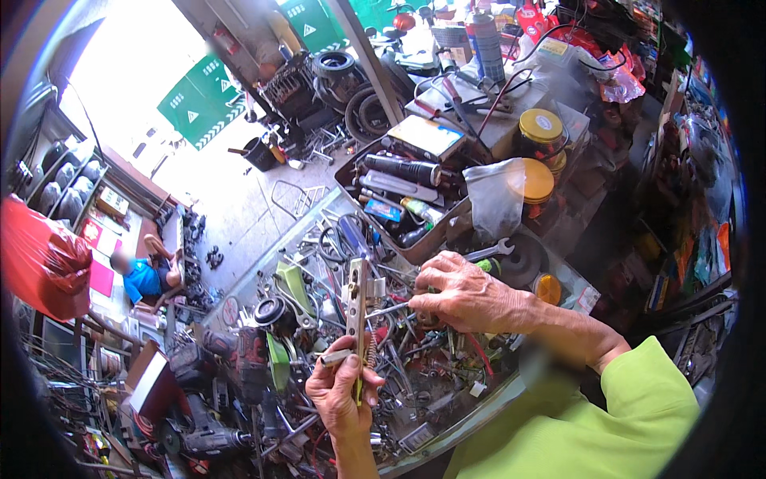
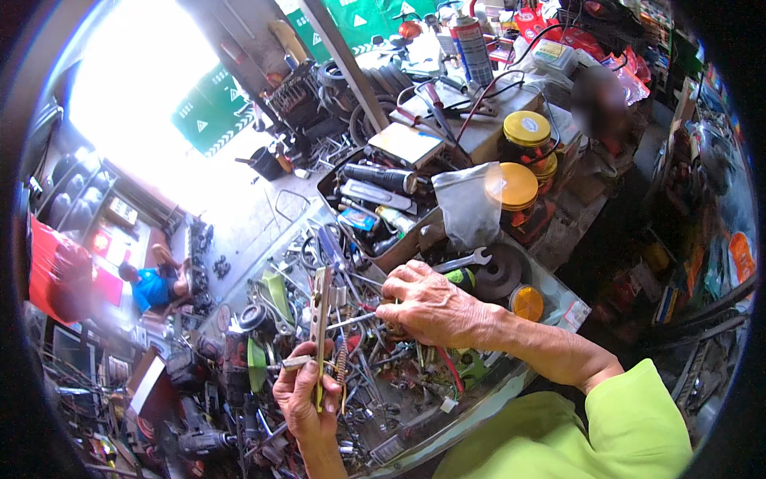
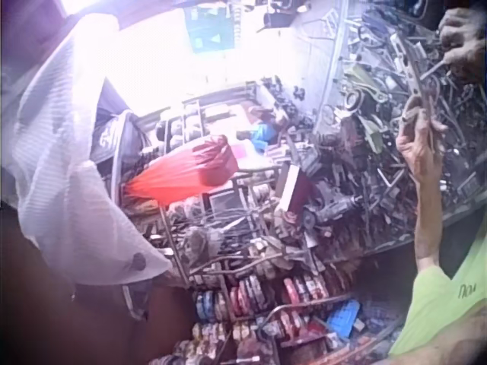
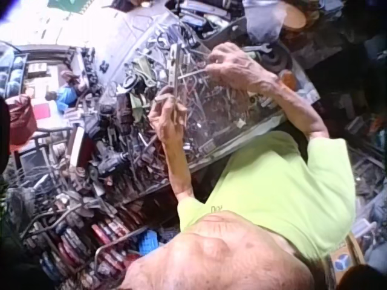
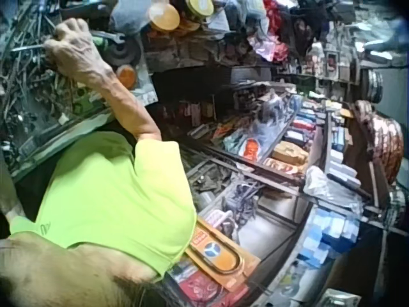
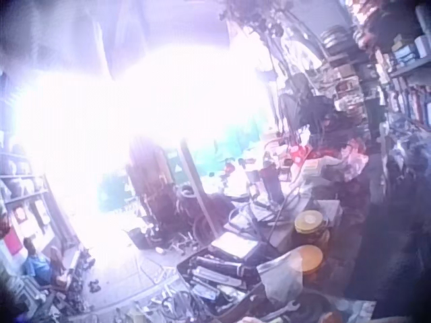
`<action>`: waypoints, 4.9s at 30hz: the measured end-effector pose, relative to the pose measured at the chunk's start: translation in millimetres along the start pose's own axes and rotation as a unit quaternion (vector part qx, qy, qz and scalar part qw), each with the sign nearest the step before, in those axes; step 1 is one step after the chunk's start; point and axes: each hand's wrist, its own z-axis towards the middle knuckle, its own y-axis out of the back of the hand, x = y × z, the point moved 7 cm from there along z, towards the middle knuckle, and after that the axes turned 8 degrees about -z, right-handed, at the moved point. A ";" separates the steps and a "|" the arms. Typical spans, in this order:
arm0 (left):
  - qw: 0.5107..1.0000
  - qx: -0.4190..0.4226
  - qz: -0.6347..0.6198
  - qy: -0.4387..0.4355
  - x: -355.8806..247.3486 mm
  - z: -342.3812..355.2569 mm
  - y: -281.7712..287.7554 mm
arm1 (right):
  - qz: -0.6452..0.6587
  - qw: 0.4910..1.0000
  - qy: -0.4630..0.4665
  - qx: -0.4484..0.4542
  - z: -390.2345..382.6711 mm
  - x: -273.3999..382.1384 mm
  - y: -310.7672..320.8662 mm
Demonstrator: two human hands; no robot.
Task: The person holds a metal bracket with a spring and uses a wrench to tighten a bolt. They repeatedly adjust the wrench and reposition the part while working at a cluttered workbench.
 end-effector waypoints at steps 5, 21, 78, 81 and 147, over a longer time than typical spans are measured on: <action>0.990 -0.021 -0.129 0.059 8.6 4.7 5.4 | 0.034 0.997 0.016 -0.074 -1.5 -3.4 9.7; 0.996 -0.063 0.070 0.002 28.5 -2.1 -5.6 | -0.017 0.999 -0.018 -0.042 -13.0 34.7 -16.1; 0.683 0.100 0.668 -0.280 36.5 -4.8 -46.9 | 0.747 0.631 -0.208 -0.008 -8.5 -10.8 1.2; 0.737 0.095 0.594 -0.309 24.7 -11.3 -53.6 | 0.744 0.638 -0.197 -0.018 -8.8 -13.5 -0.8; 0.959 0.023 0.090 -0.267 4.5 -25.4 -20.4 | 0.478 0.875 -0.021 0.070 -3.9 39.7 -1.0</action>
